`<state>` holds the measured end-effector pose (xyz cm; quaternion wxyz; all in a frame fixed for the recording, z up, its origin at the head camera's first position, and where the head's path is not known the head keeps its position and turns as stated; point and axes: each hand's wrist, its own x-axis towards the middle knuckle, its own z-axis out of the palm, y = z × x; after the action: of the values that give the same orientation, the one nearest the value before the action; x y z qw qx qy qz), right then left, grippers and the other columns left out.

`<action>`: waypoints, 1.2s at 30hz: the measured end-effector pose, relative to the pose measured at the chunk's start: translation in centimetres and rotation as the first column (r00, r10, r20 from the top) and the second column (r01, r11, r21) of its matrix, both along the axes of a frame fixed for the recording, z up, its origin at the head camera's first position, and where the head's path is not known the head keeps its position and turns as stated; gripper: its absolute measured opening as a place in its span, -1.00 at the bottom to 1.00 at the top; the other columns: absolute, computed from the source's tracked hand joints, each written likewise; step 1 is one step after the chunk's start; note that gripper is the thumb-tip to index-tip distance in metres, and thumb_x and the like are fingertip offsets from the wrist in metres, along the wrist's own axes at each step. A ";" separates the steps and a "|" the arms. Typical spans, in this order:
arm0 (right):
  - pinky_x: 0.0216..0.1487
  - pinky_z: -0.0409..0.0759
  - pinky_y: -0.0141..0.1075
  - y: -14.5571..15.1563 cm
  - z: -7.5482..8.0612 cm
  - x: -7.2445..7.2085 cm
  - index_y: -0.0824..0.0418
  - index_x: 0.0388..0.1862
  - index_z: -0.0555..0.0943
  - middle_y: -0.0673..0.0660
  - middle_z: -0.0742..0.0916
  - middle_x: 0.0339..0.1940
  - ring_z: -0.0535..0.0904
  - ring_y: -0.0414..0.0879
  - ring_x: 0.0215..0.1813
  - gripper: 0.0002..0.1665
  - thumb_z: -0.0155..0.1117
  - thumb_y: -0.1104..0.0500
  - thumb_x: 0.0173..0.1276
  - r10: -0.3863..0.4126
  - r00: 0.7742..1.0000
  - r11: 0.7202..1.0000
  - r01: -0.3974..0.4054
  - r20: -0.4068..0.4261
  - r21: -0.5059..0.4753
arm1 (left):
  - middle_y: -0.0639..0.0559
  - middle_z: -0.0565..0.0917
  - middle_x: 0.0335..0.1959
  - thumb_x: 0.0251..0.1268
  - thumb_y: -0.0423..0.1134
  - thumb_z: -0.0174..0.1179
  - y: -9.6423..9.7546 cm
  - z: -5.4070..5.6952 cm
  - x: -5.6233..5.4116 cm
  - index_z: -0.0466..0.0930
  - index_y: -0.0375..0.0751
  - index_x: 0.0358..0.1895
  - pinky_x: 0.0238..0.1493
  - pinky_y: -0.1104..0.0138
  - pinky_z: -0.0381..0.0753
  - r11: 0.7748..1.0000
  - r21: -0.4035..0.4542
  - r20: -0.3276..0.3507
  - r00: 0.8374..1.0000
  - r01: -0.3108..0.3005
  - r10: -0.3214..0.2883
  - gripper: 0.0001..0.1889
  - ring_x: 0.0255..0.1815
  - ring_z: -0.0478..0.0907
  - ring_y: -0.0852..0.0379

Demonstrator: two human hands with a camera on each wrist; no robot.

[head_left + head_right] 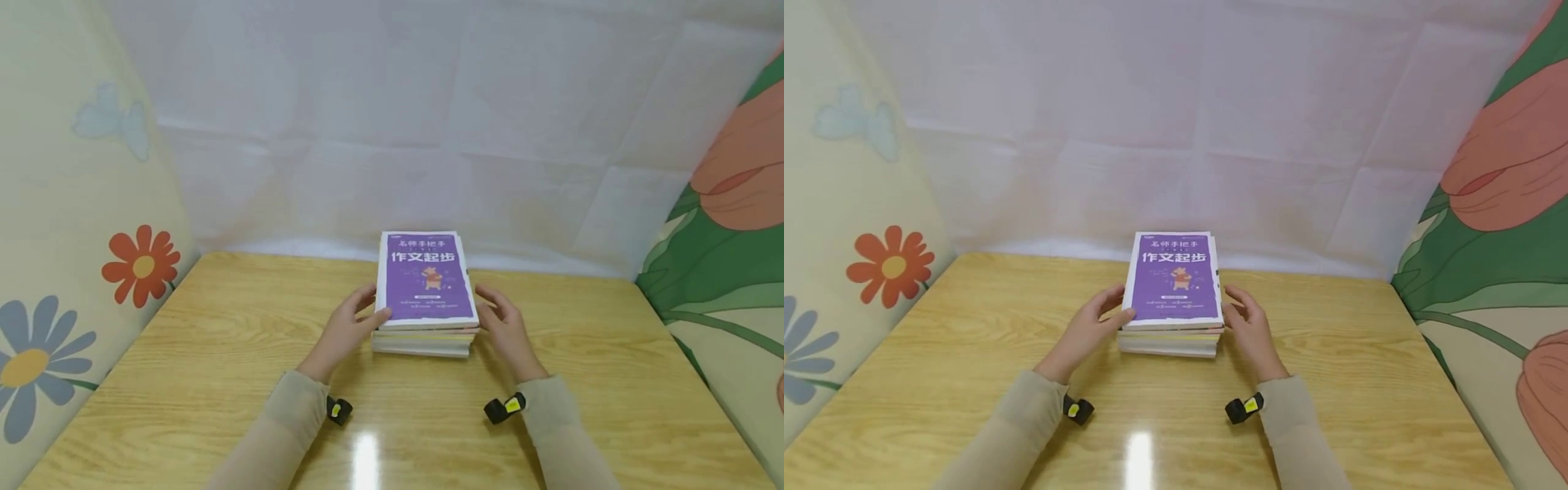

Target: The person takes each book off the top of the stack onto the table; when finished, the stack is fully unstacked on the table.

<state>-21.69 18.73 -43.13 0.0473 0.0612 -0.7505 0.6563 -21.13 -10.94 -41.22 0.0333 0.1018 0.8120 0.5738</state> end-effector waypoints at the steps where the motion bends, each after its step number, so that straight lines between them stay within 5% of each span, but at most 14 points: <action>1: 0.05 0.67 -0.38 -0.1 -0.1 0.0 0.37 0.46 0.39 0.29 0.49 0.44 0.63 -0.19 0.08 -0.45 0.11 0.18 0.60 0.007 1.000 1.000 -0.007 0.017 -0.017 | -0.24 0.28 0.54 0.44 -0.04 0.28 0.0 0.0 0.0 0.19 -0.28 0.55 0.45 -0.06 0.34 1.000 0.004 0.004 1.000 -0.003 0.003 -0.24 0.52 0.25 -0.21; 8: 0.06 0.65 -0.39 -0.5 -0.6 -0.2 0.35 0.46 0.40 0.35 0.54 0.37 0.66 -0.23 0.01 -0.47 0.07 0.17 0.61 0.029 0.992 0.982 -0.006 0.119 -0.188 | -0.19 0.41 0.46 0.43 -0.05 0.29 -0.2 -0.1 -0.4 0.27 -0.23 0.52 0.44 -0.07 0.35 1.000 0.014 0.036 0.999 -0.026 0.026 -0.29 0.46 0.34 -0.16; 16: 0.07 0.63 -0.43 -0.5 -0.5 -0.2 0.41 0.46 0.39 0.37 0.51 0.39 0.63 -0.28 0.01 -0.45 0.06 0.19 0.60 0.005 0.985 0.980 0.029 0.172 -0.194 | -0.21 0.43 0.43 0.48 -0.16 0.21 -1.0 -0.3 -0.9 0.31 -0.24 0.51 0.27 0.09 0.56 0.988 0.153 0.130 0.991 -0.008 -0.012 -0.38 0.29 0.49 -0.13; 26: 0.18 0.61 -0.35 0.1 -0.1 0.1 0.34 0.52 0.32 0.29 0.46 0.46 0.59 -0.15 0.19 -0.37 0.15 0.15 0.56 0.118 0.972 0.976 -0.076 0.203 -0.206 | -0.36 0.42 0.37 0.62 -0.28 -0.03 -2.4 -0.7 -1.2 0.14 -0.47 0.53 0.16 0.29 0.63 0.901 0.420 0.207 0.955 0.109 -0.212 -0.44 0.09 0.61 0.16; 33: 0.16 0.62 -0.33 0.6 -0.3 0.1 0.25 0.52 0.36 0.22 0.48 0.45 0.57 -0.11 0.22 -0.37 0.16 0.09 0.55 0.139 0.963 0.977 -0.095 0.230 -0.189 | -0.28 0.55 0.21 0.59 -0.37 -0.06 -2.5 -0.7 -1.2 0.11 -0.58 0.50 0.09 0.29 0.68 0.861 0.504 0.210 0.957 0.072 -0.203 -0.46 -0.01 0.67 0.15; 36: 0.14 0.63 -0.32 0.6 -0.4 0.0 0.24 0.52 0.36 0.22 0.48 0.46 0.59 -0.13 0.20 -0.37 0.16 0.10 0.55 0.153 0.960 0.974 -0.106 0.235 -0.201 | -0.25 0.57 0.17 0.60 -0.38 -0.06 -2.7 -0.7 -1.2 0.11 -0.59 0.49 0.09 0.28 0.68 0.860 0.506 0.210 0.958 0.064 -0.195 -0.46 -0.03 0.69 0.14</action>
<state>-21.68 19.37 -43.53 -0.0850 0.0229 -0.6801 0.7278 -22.29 -13.66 -41.92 0.1488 0.0873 0.6181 0.7669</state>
